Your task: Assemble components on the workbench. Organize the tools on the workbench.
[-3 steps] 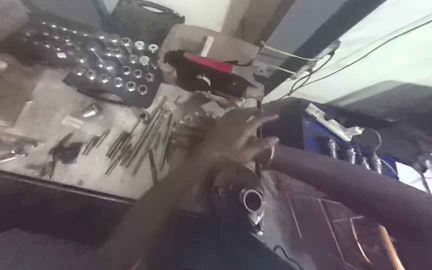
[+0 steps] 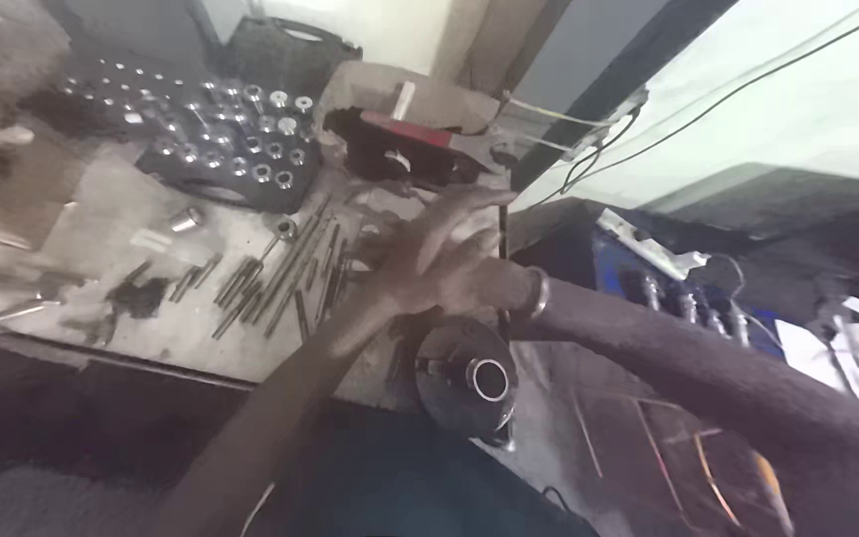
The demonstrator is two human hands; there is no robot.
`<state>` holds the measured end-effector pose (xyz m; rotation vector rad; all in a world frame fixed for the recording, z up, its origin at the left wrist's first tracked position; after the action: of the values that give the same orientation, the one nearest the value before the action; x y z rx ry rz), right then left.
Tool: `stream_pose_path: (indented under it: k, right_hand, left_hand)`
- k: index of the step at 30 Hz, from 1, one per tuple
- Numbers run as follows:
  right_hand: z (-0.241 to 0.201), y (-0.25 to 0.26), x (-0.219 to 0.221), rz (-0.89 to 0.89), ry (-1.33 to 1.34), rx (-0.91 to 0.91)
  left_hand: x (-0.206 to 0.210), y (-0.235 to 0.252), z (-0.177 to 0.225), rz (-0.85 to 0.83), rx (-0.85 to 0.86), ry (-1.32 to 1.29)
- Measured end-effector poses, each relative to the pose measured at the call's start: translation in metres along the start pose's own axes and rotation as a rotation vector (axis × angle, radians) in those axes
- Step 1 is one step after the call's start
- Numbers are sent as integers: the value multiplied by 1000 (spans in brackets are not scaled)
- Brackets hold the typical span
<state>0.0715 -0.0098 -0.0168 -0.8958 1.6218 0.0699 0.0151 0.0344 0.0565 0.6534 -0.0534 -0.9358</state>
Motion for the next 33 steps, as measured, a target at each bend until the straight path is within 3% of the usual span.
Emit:
stream_pose_path:
  k: [2, 4, 7, 9, 14, 18, 23, 27, 33]
  right_hand:
    - [-8, -15, -63, 384, -81, -123]
    - [5, -38, -85, 509, -53, -54]
    - [28, -46, -59, 225, 107, 183]
    - [32, -34, -29, 89, 190, 225]
    - [36, -19, -7, 127, 251, 190]
    - [32, -44, -32, 148, 301, 217]
    - [-26, -105, -69, 228, 267, 253]
    - [-64, -129, -50, 237, 330, 194]
    - [-85, -119, -19, 224, 247, 251]
  left_hand:
    - [-35, -28, 26, 202, -23, -114]
    - [-71, -67, 50, 404, 33, -148]
    - [-102, -124, 53, 553, 40, -101]
    - [-107, -153, 44, 618, -2, -117]
    - [-98, -200, 34, 717, -101, -116]
    - [-100, -213, 32, 687, -108, -98]
    - [-103, -219, 30, 603, -81, -99]
    - [-93, -218, 18, 525, -86, -156]
    - [-66, -195, 15, 365, -81, -151]
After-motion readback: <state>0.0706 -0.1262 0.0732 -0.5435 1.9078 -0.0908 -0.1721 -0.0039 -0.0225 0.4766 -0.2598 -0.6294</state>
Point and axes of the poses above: each hand's wrist, its own y-axis towards the middle knuckle, its own x-axis out of the palm, z = x × y, the point moved 7 cm from there along y, towards the middle knuckle, and after that the axes turned 3 degrees about -z, right-handed, at the moved point
